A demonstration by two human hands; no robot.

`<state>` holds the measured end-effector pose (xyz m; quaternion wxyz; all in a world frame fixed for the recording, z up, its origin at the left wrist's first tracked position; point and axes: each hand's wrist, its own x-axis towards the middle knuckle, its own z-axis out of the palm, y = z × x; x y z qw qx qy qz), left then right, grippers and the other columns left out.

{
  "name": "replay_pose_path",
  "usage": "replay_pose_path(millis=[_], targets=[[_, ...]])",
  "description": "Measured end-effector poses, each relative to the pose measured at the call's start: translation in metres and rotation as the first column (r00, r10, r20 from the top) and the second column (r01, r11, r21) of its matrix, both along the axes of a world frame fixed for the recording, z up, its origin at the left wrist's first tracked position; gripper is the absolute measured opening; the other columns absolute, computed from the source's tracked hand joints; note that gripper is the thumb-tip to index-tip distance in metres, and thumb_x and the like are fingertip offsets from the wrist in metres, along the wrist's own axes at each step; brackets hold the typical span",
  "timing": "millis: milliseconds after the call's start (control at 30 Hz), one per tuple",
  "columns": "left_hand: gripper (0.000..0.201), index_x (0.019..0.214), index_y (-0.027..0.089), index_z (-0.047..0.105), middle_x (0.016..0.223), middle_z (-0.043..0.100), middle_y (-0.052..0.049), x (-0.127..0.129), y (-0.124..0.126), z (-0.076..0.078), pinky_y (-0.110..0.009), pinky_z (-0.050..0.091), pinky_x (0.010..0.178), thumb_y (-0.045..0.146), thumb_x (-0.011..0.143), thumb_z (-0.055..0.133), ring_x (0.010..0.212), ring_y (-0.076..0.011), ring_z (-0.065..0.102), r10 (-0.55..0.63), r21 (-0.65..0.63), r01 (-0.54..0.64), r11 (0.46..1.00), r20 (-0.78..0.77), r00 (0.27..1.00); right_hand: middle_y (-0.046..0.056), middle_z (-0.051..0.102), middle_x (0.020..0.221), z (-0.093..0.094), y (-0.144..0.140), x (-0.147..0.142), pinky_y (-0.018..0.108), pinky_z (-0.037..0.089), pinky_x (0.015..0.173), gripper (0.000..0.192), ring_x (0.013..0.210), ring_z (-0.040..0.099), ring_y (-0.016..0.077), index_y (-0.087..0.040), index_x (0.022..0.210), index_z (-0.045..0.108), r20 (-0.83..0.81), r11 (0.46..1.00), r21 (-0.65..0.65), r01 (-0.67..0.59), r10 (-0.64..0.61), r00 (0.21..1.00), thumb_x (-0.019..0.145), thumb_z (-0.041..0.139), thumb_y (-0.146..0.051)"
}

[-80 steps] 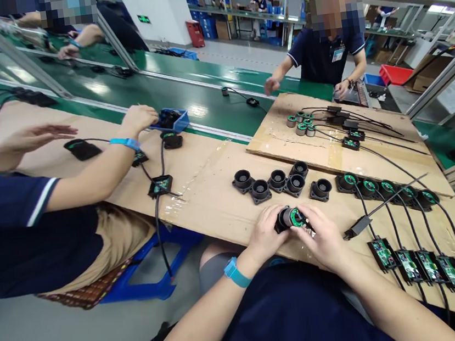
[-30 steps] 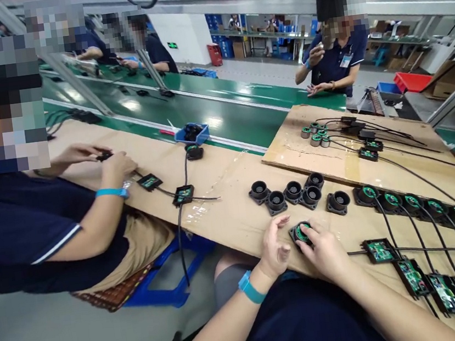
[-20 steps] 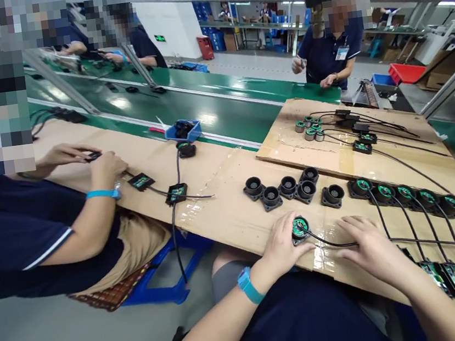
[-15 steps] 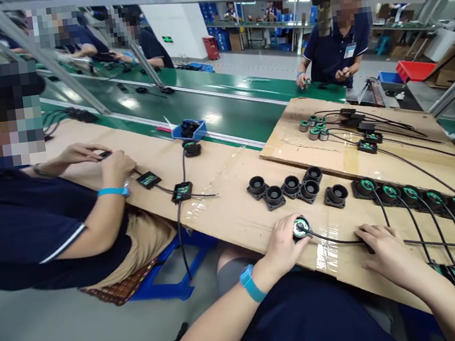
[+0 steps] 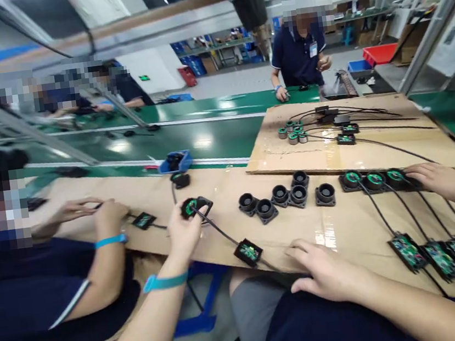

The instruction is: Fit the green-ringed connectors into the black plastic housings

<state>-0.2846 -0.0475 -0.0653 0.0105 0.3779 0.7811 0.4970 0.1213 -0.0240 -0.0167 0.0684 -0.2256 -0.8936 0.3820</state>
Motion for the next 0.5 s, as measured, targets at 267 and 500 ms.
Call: replay_pose_path(millis=[267, 500], targets=[[0.047, 0.116, 0.012, 0.059, 0.101, 0.071, -0.009, -0.096, 0.057, 0.003, -0.041, 0.054, 0.095, 0.024, 0.072, 0.072, 0.096, -0.0232, 0.065, 0.013, -0.314, -0.032, 0.949, -0.062, 0.998, 0.011, 0.064, 0.104, -0.096, 0.018, 0.014, 0.037, 0.056, 0.085, 0.022, 0.095, 0.064, 0.0218, -0.019, 0.115, 0.060, -0.236, 0.953, 0.134, 0.271, -0.235, 0.943, 0.101, 0.051, -0.033], [0.035, 0.099, 0.013, 0.061, 0.098, 0.071, -0.014, -0.108, 0.098, 0.013, -0.050, 0.051, 0.098, 0.017, 0.065, 0.071, 0.103, -0.0336, 0.065, -0.147, -0.421, 0.065, 0.905, -0.164, 0.976, 0.009, 0.063, 0.096, -0.092, 0.012, 0.006, 0.035, 0.056, 0.078, 0.015, 0.087, 0.064, 0.0201, -0.020, 0.110, 0.060, -0.198, 0.935, 0.224, 0.273, -0.231, 0.953, 0.101, 0.048, -0.025]])
